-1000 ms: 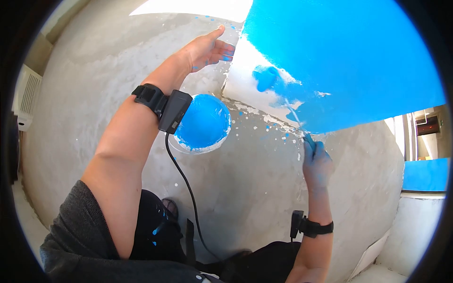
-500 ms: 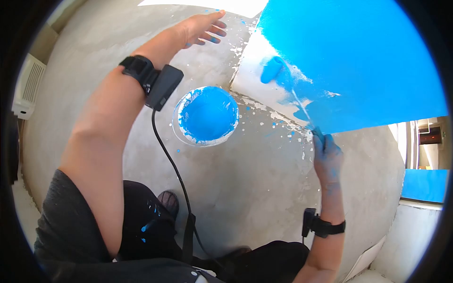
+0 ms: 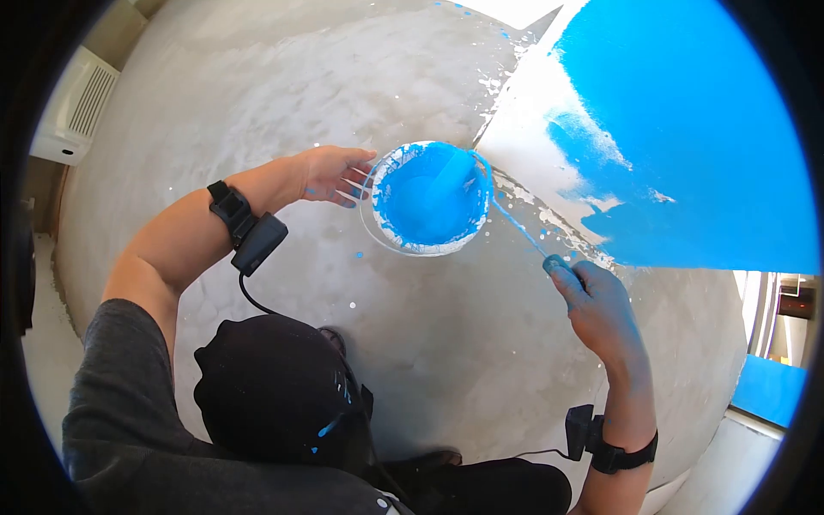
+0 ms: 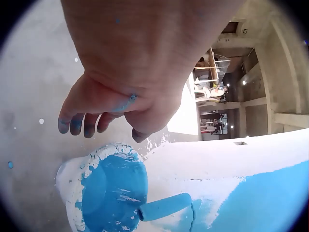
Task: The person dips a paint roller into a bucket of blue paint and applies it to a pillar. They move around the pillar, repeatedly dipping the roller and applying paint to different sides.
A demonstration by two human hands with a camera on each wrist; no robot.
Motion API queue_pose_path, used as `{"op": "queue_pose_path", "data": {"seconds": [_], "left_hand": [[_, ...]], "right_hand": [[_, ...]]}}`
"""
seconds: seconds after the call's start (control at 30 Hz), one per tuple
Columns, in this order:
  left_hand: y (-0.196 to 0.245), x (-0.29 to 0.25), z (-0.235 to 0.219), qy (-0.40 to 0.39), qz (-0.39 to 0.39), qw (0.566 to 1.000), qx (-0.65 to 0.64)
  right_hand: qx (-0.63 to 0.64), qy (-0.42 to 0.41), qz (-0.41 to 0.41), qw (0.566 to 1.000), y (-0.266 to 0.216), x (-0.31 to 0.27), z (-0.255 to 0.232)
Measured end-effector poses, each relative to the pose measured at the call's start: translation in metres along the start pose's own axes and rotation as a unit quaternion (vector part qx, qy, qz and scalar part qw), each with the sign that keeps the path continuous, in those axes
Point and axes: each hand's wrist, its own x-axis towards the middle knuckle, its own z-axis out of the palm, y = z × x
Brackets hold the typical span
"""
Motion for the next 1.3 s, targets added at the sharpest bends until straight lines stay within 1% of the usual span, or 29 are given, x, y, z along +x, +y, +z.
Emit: {"op": "queue_pose_path", "data": {"seconds": [0.03, 0.1, 0.13, 0.17, 0.2, 0.23, 0.3, 0.4, 0.47, 0.53, 0.6, 0.63, 0.7, 0.73, 0.8, 0.83, 0.87, 0.9, 0.93, 0.97, 1.0, 1.03, 1.07, 1.1, 1.17, 1.2, 1.27, 1.3], "left_hand": [[-0.005, -0.003, 0.001, -0.039, 0.009, 0.999, -0.026], [-0.015, -0.005, 0.004, -0.046, 0.017, 0.997, -0.052], [-0.017, -0.006, 0.003, -0.051, 0.029, 0.995, -0.075], [-0.02, 0.0, -0.002, -0.069, 0.005, 0.994, -0.086], [-0.023, 0.003, -0.002, -0.071, 0.003, 0.994, -0.089], [-0.024, 0.006, 0.0, -0.074, 0.012, 0.991, -0.108], [-0.026, 0.009, 0.003, -0.073, 0.022, 0.989, -0.127], [-0.03, 0.008, 0.009, -0.055, 0.035, 0.984, -0.163], [-0.03, 0.006, 0.013, -0.055, 0.029, 0.978, -0.2], [-0.035, 0.012, 0.012, -0.06, 0.039, 0.977, -0.2], [-0.038, 0.017, 0.014, -0.086, 0.054, 0.969, -0.226], [-0.037, 0.018, 0.017, -0.092, 0.055, 0.969, -0.224], [-0.035, 0.015, 0.02, -0.106, 0.072, 0.959, -0.254], [-0.032, 0.011, 0.02, -0.115, 0.079, 0.959, -0.247], [-0.031, 0.003, 0.018, -0.165, 0.108, 0.939, -0.282], [-0.036, 0.005, 0.021, -0.179, 0.133, 0.93, -0.291], [-0.044, 0.006, 0.025, -0.183, 0.128, 0.929, -0.295], [-0.043, 0.011, 0.031, -0.146, 0.129, 0.94, -0.281], [-0.043, 0.012, 0.029, -0.104, 0.129, 0.949, -0.268], [-0.042, 0.013, 0.026, -0.106, 0.131, 0.949, -0.266], [-0.041, 0.013, 0.025, -0.073, 0.129, 0.945, -0.291], [-0.04, 0.013, 0.025, -0.039, 0.127, 0.94, -0.315], [-0.04, 0.015, 0.024, -0.04, 0.129, 0.939, -0.316], [-0.041, 0.018, 0.024, -0.032, 0.124, 0.941, -0.312], [-0.04, 0.022, 0.022, -0.023, 0.118, 0.944, -0.308], [-0.041, 0.025, 0.023, -0.018, 0.122, 0.945, -0.302], [-0.044, 0.031, 0.024, -0.015, 0.131, 0.945, -0.3], [-0.045, 0.033, 0.025, -0.002, 0.13, 0.943, -0.306]], "right_hand": [[-0.002, -0.002, 0.0, 1.0, -0.007, 0.005, 0.002], [0.022, -0.093, 0.075, 0.993, -0.017, 0.015, 0.003], [0.021, -0.094, 0.075, 0.993, -0.022, 0.022, 0.004], [0.002, -0.116, 0.087, 0.989, -0.025, 0.029, 0.007], [-0.019, -0.139, 0.102, 0.985, -0.027, 0.036, 0.009], [-0.02, -0.14, 0.102, 0.985, -0.031, 0.042, 0.013], [-0.047, -0.146, 0.131, 0.98, -0.039, 0.053, 0.025], [-0.035, -0.149, 0.147, 0.977, -0.04, 0.065, 0.041], [-0.041, -0.138, 0.143, 0.979, -0.042, 0.062, 0.036], [-0.047, -0.126, 0.141, 0.981, -0.041, 0.054, 0.025], [0.028, -0.114, 0.143, 0.983, -0.035, 0.042, 0.007], [0.027, -0.109, 0.147, 0.983, -0.026, 0.04, 0.007], [-0.018, -0.046, 0.01, 0.999, -0.006, 0.039, 0.015], [-0.018, -0.033, 0.012, 0.999, -0.003, 0.034, 0.016], [-0.066, 0.044, -0.099, 0.992, -0.002, 0.019, 0.021], [-0.072, 0.058, -0.104, 0.99, -0.001, 0.012, 0.021], [-0.076, 0.055, -0.099, 0.991, -0.002, 0.005, 0.022], [-0.178, 0.103, -0.1, 0.973, -0.001, 0.0, 0.02], [-0.277, 0.146, -0.101, 0.944, -0.001, -0.001, 0.021], [-0.275, 0.129, -0.091, 0.948, 0.001, -0.002, 0.018], [-0.276, 0.13, -0.09, 0.948, 0.005, -0.002, 0.014], [-0.25, 0.131, -0.092, 0.955, 0.01, -0.004, 0.01], [-0.224, 0.131, -0.094, 0.961, 0.016, -0.006, 0.007], [-0.226, 0.133, -0.095, 0.96, 0.021, -0.007, 0.005], [-0.234, 0.198, -0.12, 0.944, 0.035, -0.011, -0.003], [-0.236, 0.198, -0.121, 0.944, 0.046, -0.014, -0.01], [-0.242, 0.297, -0.168, 0.908, 0.071, -0.019, -0.025], [-0.245, 0.297, -0.169, 0.907, 0.08, -0.024, -0.033]]}}
